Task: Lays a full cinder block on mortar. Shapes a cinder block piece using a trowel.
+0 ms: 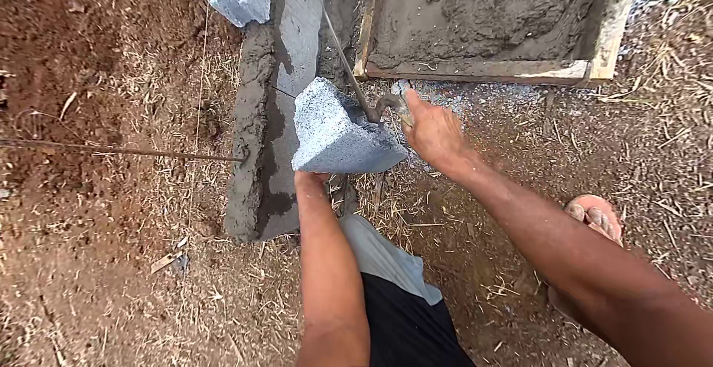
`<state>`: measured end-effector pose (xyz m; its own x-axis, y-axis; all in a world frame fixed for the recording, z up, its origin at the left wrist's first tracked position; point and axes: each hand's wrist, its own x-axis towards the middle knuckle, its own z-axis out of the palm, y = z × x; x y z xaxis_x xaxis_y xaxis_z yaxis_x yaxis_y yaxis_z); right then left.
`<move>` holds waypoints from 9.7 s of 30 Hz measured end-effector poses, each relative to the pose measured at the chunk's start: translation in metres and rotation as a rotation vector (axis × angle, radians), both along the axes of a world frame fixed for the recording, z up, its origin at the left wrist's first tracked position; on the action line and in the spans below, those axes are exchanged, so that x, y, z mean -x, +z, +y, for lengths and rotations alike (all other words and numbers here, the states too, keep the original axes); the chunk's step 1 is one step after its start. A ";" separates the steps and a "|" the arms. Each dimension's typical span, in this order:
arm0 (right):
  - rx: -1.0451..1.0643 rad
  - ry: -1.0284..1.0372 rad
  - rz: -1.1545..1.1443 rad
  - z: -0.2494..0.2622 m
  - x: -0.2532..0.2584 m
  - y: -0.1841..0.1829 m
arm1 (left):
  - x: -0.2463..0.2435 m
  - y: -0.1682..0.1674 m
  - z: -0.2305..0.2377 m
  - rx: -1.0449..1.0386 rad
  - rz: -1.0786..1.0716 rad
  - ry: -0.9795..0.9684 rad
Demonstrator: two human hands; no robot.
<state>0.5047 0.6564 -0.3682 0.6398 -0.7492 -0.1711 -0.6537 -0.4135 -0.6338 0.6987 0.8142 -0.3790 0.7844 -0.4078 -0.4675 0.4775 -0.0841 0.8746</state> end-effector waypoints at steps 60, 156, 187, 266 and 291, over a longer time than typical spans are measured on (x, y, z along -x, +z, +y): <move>0.056 -0.035 -0.062 -0.010 0.017 0.031 | -0.001 0.001 -0.001 0.085 0.036 -0.017; -0.111 0.158 0.208 -0.018 0.020 -0.003 | -0.010 -0.009 0.004 0.021 0.041 -0.012; -0.046 0.243 -0.359 -0.047 0.044 -0.008 | -0.033 -0.010 0.025 0.320 -0.202 -0.454; -0.056 0.044 -0.289 -0.009 0.038 -0.027 | -0.017 -0.015 0.016 0.297 0.107 -0.363; 0.029 -0.003 -0.328 -0.007 0.024 -0.018 | -0.019 -0.022 0.018 0.357 0.098 -0.387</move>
